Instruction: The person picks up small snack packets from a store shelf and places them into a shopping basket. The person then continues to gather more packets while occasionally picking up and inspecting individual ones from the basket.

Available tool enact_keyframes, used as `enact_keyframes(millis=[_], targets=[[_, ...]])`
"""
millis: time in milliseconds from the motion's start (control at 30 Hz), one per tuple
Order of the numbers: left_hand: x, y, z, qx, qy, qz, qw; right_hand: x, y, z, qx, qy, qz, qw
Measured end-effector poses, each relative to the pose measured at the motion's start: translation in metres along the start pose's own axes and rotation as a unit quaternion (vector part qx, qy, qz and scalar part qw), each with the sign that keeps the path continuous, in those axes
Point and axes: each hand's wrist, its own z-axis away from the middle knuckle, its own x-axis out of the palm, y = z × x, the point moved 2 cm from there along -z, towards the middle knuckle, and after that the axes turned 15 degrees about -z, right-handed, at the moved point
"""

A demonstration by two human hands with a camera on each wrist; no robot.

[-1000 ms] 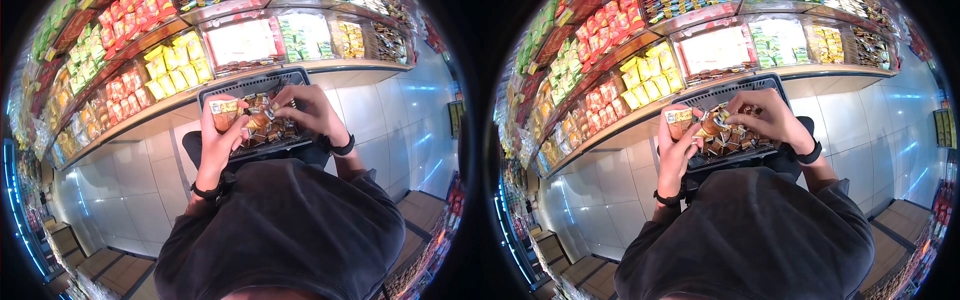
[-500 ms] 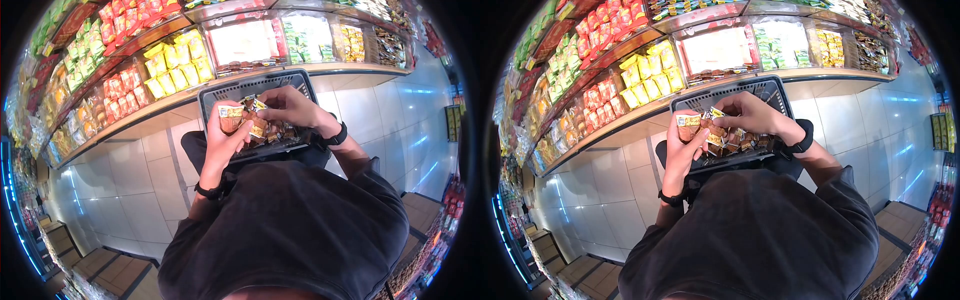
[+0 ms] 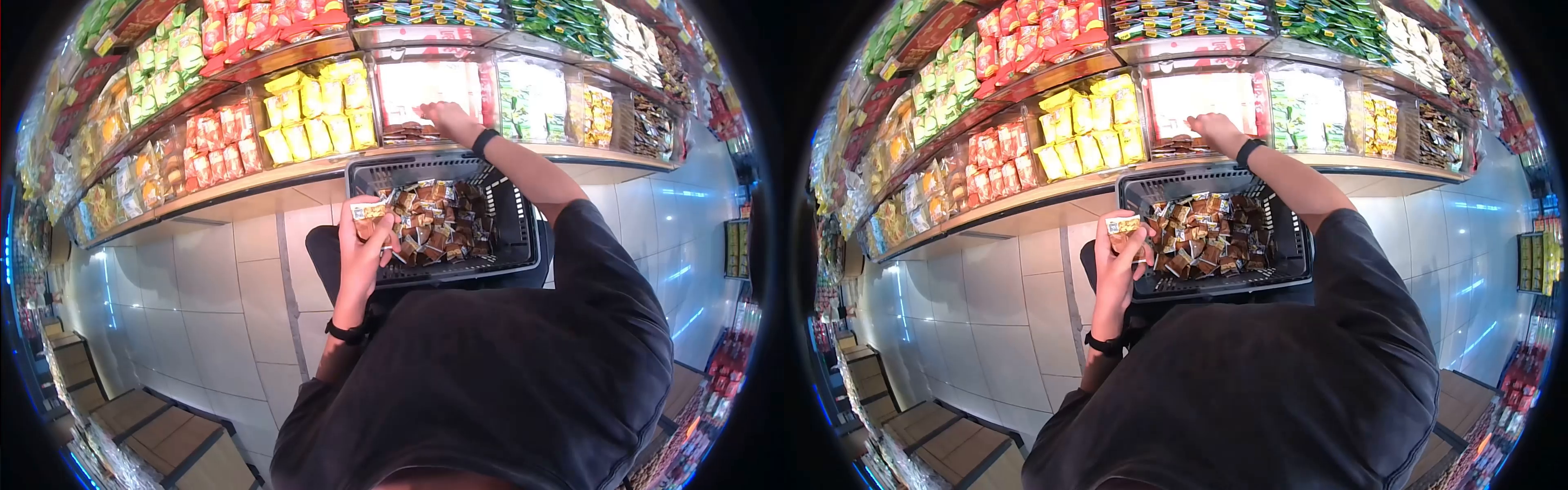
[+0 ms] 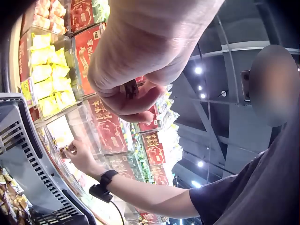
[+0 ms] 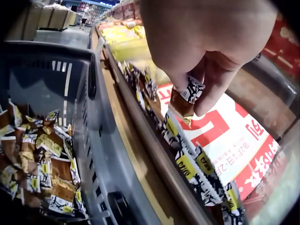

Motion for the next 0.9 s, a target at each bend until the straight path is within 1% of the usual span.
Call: enact_keyframes(millis=[67,133,200,367,433,500,533,600,633,667,733,767,800,833,867,900], targets=[[0.0,-0.002,0.0,-0.01,0.0,0.001,1.0,0.013,0.004,-0.001,-0.027,0.006,0.014,1.0],[0.002,-0.005,0.0,-0.018,0.007,0.005,1.0,0.024,0.011,-0.003,-0.022,-0.002,-0.001,1.0],[0.003,-0.005,0.001,-0.017,0.003,-0.002,1.0,0.026,0.013,0.0,0.03,-0.025,-0.03,0.999],[0.008,-0.013,-0.001,-0.04,-0.03,0.0,0.999,0.028,0.019,0.004,0.024,-0.029,-0.071,0.997],[0.009,-0.015,-0.003,-0.036,-0.037,0.003,0.999,0.026,0.018,0.002,0.021,-0.029,-0.089,0.995],[0.011,-0.013,-0.003,-0.031,-0.044,0.006,0.999,0.02,0.014,0.002,0.051,-0.047,-0.122,0.99],[0.012,-0.01,-0.003,-0.023,-0.049,0.009,0.998,0.015,0.013,0.003,0.049,-0.045,-0.121,0.99],[0.013,-0.006,-0.001,-0.018,-0.053,0.012,0.998,-0.007,0.004,0.008,0.022,0.055,-0.182,0.981],[0.014,-0.004,-0.001,-0.026,-0.066,0.035,0.997,-0.031,-0.016,0.013,0.041,0.097,-0.197,0.975],[0.015,-0.002,-0.001,-0.034,-0.079,0.058,0.995,-0.049,-0.034,0.023,0.041,0.098,-0.198,0.974],[0.019,0.004,0.001,-0.031,-0.081,0.036,0.996,-0.079,-0.067,0.046,0.071,0.12,-0.344,0.929],[0.022,0.008,0.003,-0.024,-0.09,0.029,0.995,-0.085,-0.086,0.063,0.07,0.105,-0.433,0.893],[0.026,0.012,0.004,-0.017,-0.1,0.021,0.995,-0.091,-0.107,0.082,0.069,0.09,-0.517,0.848],[0.03,0.016,0.006,-0.023,-0.102,0.018,0.994,-0.105,-0.139,0.103,0.112,0.037,-0.636,0.762],[0.035,0.021,0.008,-0.019,-0.108,0.007,0.994,-0.113,-0.164,0.117,0.093,0.02,-0.665,0.74],[0.04,0.024,0.009,-0.015,-0.116,-0.004,0.993,-0.119,-0.183,0.132,0.126,0.0,-0.683,0.719]])
